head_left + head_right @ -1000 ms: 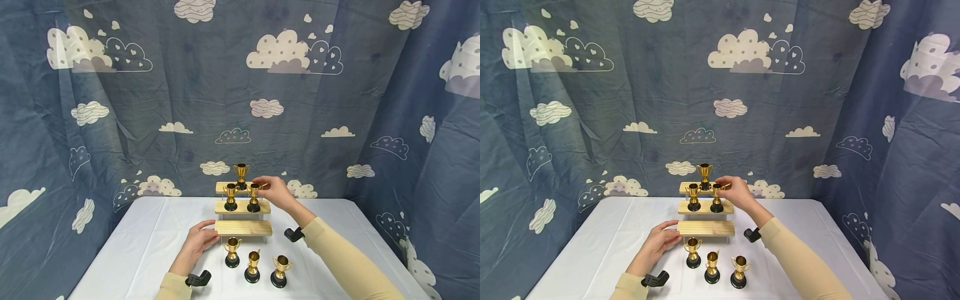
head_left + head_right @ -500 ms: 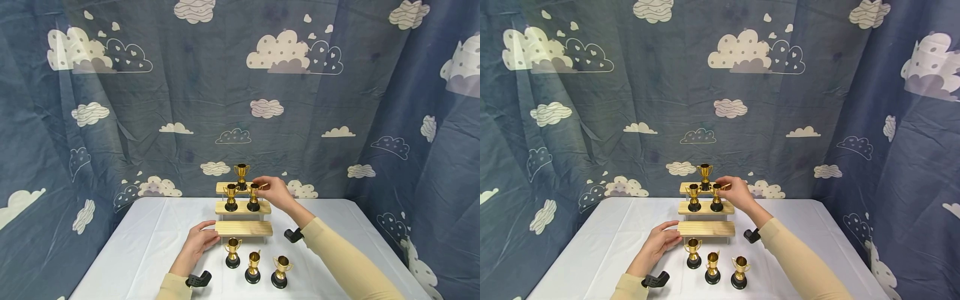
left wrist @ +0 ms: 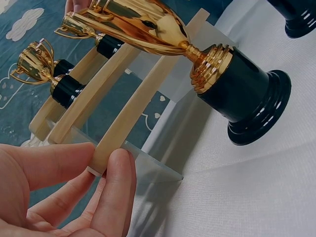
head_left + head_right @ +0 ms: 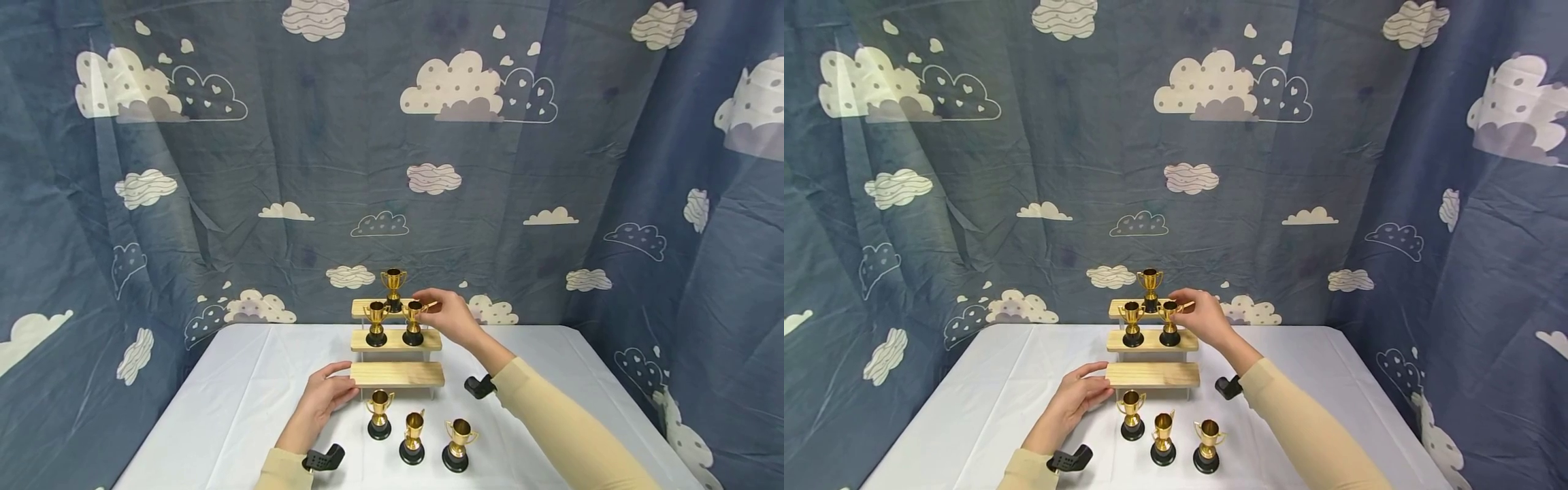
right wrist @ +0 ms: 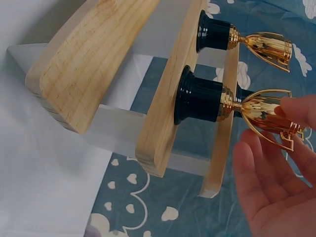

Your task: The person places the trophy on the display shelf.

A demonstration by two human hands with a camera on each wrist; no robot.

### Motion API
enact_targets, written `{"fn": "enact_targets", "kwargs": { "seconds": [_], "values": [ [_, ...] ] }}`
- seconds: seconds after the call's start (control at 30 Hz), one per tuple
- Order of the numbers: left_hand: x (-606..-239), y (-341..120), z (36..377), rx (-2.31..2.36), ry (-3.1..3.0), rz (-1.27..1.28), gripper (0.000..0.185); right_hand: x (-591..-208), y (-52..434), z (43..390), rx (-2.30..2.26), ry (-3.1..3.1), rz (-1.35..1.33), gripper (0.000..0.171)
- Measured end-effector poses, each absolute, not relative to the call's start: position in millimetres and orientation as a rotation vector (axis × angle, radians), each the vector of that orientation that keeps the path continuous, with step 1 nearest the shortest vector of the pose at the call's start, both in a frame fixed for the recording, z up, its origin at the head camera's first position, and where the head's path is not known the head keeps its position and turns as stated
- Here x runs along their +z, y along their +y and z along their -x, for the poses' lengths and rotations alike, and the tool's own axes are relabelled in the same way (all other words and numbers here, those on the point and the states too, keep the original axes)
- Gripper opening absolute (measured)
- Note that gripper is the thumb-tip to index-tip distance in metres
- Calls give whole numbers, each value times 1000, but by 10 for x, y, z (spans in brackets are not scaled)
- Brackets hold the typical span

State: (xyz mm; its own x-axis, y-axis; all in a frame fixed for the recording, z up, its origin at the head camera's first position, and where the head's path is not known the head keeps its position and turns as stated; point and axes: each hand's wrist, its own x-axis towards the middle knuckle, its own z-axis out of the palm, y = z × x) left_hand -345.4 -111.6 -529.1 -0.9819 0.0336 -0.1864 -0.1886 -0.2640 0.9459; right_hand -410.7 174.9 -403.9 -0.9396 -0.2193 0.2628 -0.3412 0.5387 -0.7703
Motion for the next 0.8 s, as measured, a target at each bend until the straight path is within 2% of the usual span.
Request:
{"fn": "enact_targets", "kwargs": {
  "seconds": [0.8],
  "values": [
    [-5303,-1110,3451,2389,1821,184,59,-3961,1847,4024,1301,-2619,-483,46]
  ]
}}
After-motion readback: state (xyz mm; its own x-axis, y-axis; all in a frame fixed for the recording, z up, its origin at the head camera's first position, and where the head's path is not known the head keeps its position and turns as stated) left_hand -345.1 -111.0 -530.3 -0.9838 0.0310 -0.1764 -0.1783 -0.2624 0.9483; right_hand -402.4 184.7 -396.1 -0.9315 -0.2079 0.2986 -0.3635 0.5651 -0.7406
